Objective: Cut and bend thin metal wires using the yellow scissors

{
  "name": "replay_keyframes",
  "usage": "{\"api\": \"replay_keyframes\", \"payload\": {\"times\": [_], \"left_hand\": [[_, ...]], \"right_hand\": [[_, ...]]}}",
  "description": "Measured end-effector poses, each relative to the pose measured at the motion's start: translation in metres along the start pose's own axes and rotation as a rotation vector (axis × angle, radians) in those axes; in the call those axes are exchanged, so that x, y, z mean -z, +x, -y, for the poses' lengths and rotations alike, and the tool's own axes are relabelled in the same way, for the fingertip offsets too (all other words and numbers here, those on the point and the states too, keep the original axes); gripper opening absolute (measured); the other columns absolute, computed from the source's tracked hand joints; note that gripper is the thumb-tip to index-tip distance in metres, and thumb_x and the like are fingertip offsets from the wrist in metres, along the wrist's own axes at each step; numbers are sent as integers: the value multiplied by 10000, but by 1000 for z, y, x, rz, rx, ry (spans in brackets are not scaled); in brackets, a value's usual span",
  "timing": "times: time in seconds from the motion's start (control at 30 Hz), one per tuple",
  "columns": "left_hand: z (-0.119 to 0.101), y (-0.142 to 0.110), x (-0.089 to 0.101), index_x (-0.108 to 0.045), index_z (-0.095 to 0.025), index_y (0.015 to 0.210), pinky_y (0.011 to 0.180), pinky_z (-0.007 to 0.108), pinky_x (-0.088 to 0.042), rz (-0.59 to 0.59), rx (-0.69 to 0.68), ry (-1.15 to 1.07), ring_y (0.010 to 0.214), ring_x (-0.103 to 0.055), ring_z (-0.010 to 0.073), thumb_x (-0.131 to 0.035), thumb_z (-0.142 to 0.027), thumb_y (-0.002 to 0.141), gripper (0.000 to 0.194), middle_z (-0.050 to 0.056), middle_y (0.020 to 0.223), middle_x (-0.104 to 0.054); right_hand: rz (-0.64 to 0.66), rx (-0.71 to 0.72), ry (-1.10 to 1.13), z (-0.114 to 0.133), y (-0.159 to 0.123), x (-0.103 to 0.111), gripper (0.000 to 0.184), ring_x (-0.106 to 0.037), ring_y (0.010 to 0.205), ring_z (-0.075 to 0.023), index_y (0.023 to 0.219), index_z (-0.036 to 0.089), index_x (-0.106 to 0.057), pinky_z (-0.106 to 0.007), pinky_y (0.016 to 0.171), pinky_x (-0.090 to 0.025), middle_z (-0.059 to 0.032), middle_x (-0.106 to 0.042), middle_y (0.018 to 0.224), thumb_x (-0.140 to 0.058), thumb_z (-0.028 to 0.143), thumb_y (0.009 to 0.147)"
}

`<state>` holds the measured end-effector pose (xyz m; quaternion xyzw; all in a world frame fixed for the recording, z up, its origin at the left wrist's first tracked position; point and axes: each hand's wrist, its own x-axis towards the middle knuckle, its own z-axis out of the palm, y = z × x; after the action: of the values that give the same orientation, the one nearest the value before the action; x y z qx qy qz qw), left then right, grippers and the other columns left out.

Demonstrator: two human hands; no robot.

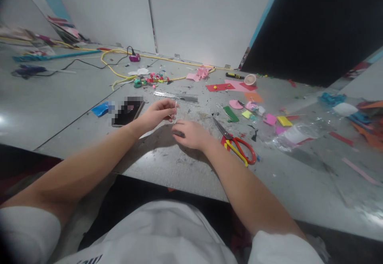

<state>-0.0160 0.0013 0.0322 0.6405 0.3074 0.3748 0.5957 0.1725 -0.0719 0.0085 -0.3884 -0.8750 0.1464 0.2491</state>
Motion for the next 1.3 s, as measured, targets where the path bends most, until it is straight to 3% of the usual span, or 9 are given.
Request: {"api": "replay_keyframes", "payload": {"times": [0.13,0.2,0.27,0.4,0.57,0.77,0.97,1.17,1.3], "left_hand": [[-5,-2,2,-683,-166,961,565,233,-467,73,25,-1,564,-567,84,-742,-235,792,192,-25,687,-604],[-8,-5,1,-683,-165,951,549,226,-471,117,46,34,544,-570,88,-714,-213,803,158,-31,635,-581],[-12,-9,-1,-685,-166,938,543,228,-492,161,53,51,533,-570,88,-696,-196,807,136,-28,640,-579],[-22,-18,-9,-697,-166,906,546,229,-519,236,24,59,544,-570,76,-688,-173,794,112,-6,738,-617],[-31,-23,-12,-719,-167,877,523,218,-502,283,8,66,540,-570,85,-693,-147,780,101,-10,689,-601],[-31,-23,-10,-787,-162,905,516,204,-484,319,38,137,540,-575,94,-749,-187,766,146,-9,621,-616],[-29,-20,-8,-828,-164,917,526,214,-496,281,51,146,540,-575,98,-767,-193,755,176,13,642,-669],[-24,-19,-6,-840,-183,914,527,234,-500,195,26,79,555,-576,108,-746,-170,776,168,46,710,-709],[-29,-22,-9,-839,-172,901,558,263,-524,138,11,87,568,-598,128,-743,-156,781,154,32,642,-649]], "right_hand": [[-143,-75,-58,23,-13,48,185,-655,902,-216,1090,212,-715,-344,820,-481,-68,-742,1016,-631,307,955],[-251,-225,-106,30,-30,72,178,-652,820,-203,1062,216,-717,-329,737,-469,-57,-736,947,-613,315,956],[-236,-416,-214,28,-53,88,165,-628,746,-202,961,225,-714,-331,668,-428,-54,-723,872,-571,308,969],[-59,-703,-395,8,-111,91,169,-646,829,-255,885,221,-688,-353,680,-410,-91,-727,929,-541,266,954],[33,-840,-359,-5,-158,77,209,-663,842,-269,949,228,-693,-354,695,-453,-100,-702,974,-665,428,896],[-131,-971,-260,-12,-154,67,277,-677,781,-245,1036,225,-674,-336,663,-476,-76,-719,897,-746,340,794],[-301,-1123,-122,-36,-157,66,337,-624,647,-204,858,248,-579,-324,569,-466,-21,-668,765,-813,278,618],[-491,-991,384,-34,-154,80,572,-553,564,-132,818,269,-380,-264,495,-462,53,-580,727,-883,444,610],[-484,-862,558,-3,-123,87,564,-650,708,-207,996,283,-501,-360,611,-575,12,-617,824,-898,458,635]]}}
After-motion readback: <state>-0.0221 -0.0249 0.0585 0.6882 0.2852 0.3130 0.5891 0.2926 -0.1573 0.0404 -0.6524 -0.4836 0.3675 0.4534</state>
